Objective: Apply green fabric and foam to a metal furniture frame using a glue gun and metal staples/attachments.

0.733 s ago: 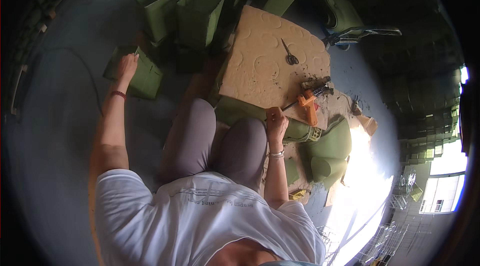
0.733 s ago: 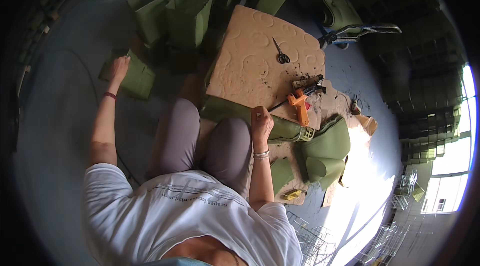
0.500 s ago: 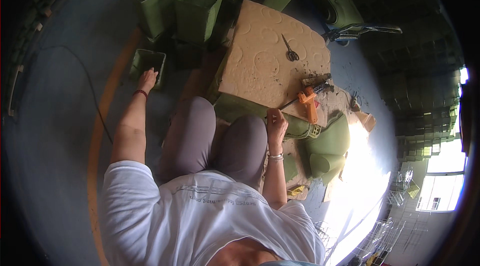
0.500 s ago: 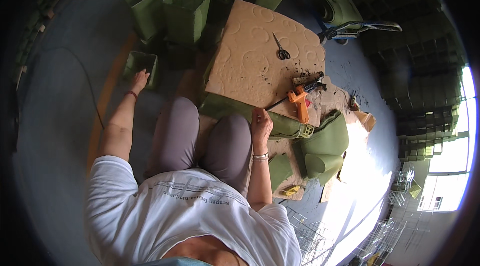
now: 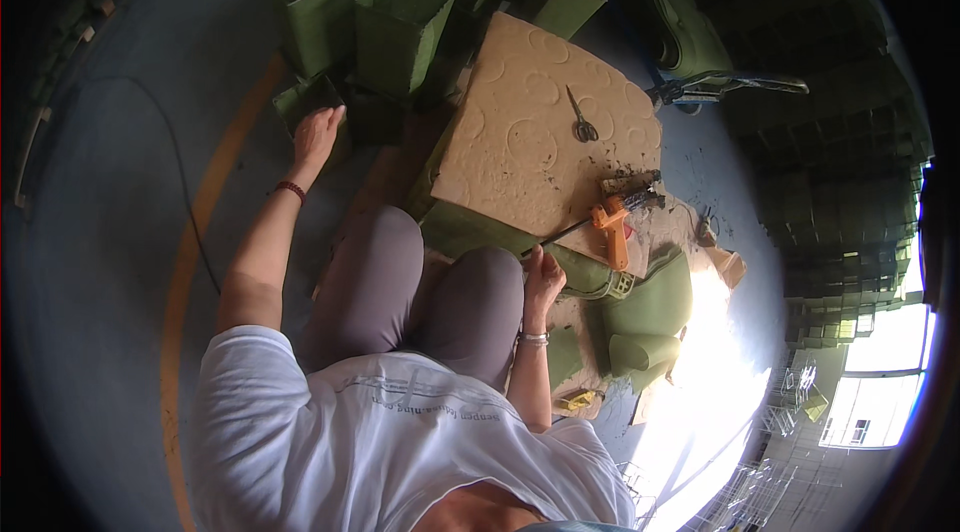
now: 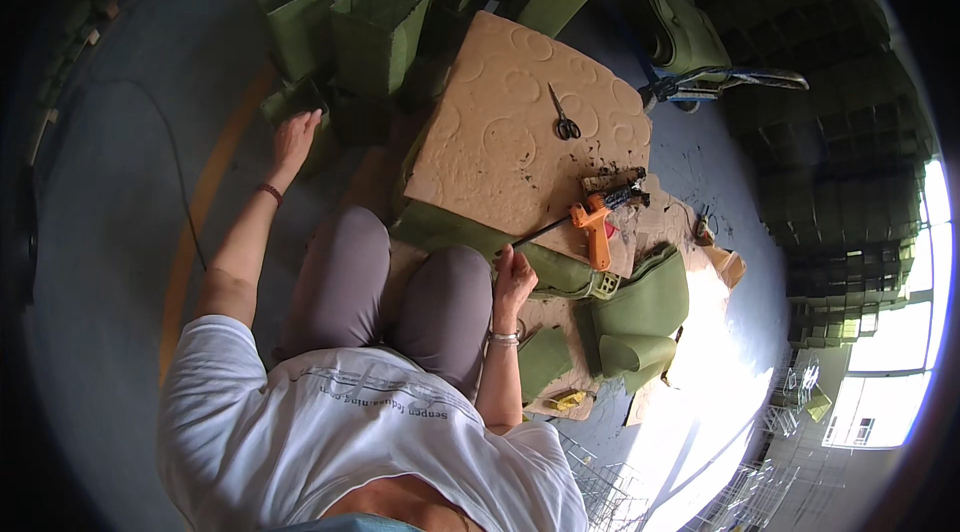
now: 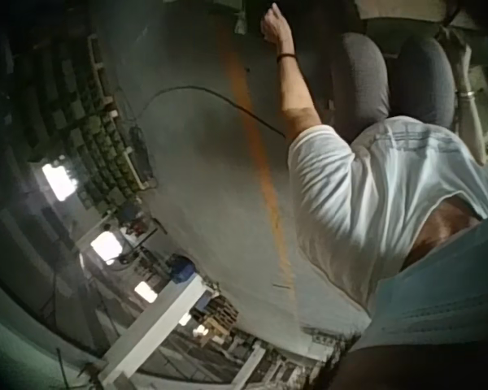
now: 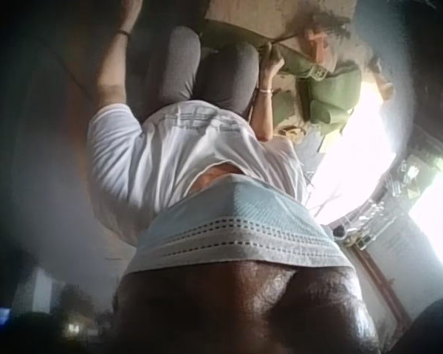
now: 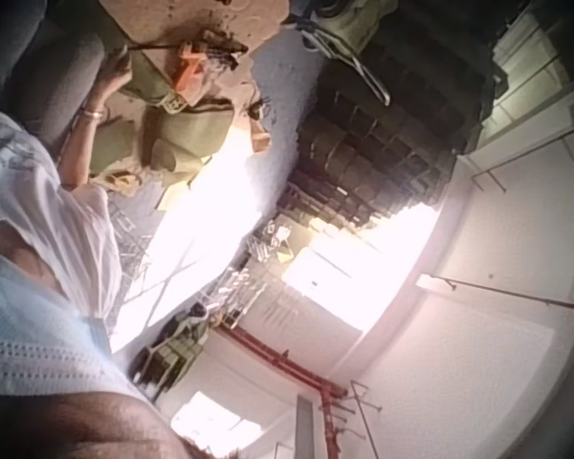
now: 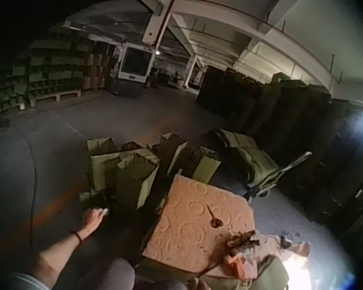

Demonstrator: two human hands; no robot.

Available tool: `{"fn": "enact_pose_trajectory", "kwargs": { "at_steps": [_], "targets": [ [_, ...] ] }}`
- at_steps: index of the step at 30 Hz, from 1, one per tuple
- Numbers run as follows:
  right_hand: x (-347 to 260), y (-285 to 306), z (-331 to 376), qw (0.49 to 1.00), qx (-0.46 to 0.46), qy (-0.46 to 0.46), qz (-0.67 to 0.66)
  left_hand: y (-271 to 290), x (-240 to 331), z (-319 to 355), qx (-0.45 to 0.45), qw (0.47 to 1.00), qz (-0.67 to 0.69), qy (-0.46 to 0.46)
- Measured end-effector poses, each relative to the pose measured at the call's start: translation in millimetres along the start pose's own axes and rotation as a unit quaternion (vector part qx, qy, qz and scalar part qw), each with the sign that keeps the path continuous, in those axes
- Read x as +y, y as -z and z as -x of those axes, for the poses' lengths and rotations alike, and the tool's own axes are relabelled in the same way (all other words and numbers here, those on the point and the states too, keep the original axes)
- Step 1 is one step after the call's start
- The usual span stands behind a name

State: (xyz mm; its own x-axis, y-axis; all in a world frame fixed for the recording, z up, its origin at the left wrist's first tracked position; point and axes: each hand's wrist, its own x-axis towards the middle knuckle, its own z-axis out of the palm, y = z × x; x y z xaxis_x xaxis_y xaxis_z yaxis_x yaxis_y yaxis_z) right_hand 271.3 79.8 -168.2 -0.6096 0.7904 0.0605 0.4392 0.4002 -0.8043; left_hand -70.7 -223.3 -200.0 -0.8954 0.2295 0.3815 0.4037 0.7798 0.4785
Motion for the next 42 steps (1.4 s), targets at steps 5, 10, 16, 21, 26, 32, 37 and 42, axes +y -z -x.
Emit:
{"fn": "enact_pose_trajectory", "kwargs": {
  "at_steps": [5, 10, 16, 21, 26, 32, 37, 42],
  "targets": [
    [-24.7, -4.5, -34.6, 0.905, -0.095, -0.082, -0.407, 30.5, 152.9, -17.7, 0.018, 0.955, 0.185, -0.231],
    [-124.5, -11.4, -55.5, 0.665, -0.263, -0.028, -0.699, 53.2, 305.0, 34.0, -0.075, 0.862, 0.203, -0.459],
    [-153.2, 4.1, -41.1, 0.549, -0.312, 0.024, -0.775, 40.1, 352.2, 56.3, -0.068, 0.821, 0.207, -0.527],
    [-141.5, 32.3, -18.1, 0.547, -0.259, -0.025, -0.795, 23.8, 357.7, 55.3, -0.115, 0.814, 0.150, -0.550],
    [-54.4, 28.5, 5.1, 0.541, -0.298, -0.061, -0.784, -3.3, 332.0, 57.6, -0.183, 0.819, 0.093, -0.536],
    [59.6, 116.8, 87.3, 0.834, -0.005, -0.199, -0.515, -23.6, 302.6, 45.4, -0.197, 0.841, -0.028, -0.503],
    [179.3, 183.6, 234.7, 0.817, 0.365, -0.340, -0.290, -27.0, 293.6, 42.7, -0.297, 0.827, -0.058, -0.473],
    [196.3, 256.7, 364.0, 0.618, 0.656, -0.368, -0.228, -22.3, 290.5, 41.7, -0.364, 0.828, -0.062, -0.422]
  ]
}}
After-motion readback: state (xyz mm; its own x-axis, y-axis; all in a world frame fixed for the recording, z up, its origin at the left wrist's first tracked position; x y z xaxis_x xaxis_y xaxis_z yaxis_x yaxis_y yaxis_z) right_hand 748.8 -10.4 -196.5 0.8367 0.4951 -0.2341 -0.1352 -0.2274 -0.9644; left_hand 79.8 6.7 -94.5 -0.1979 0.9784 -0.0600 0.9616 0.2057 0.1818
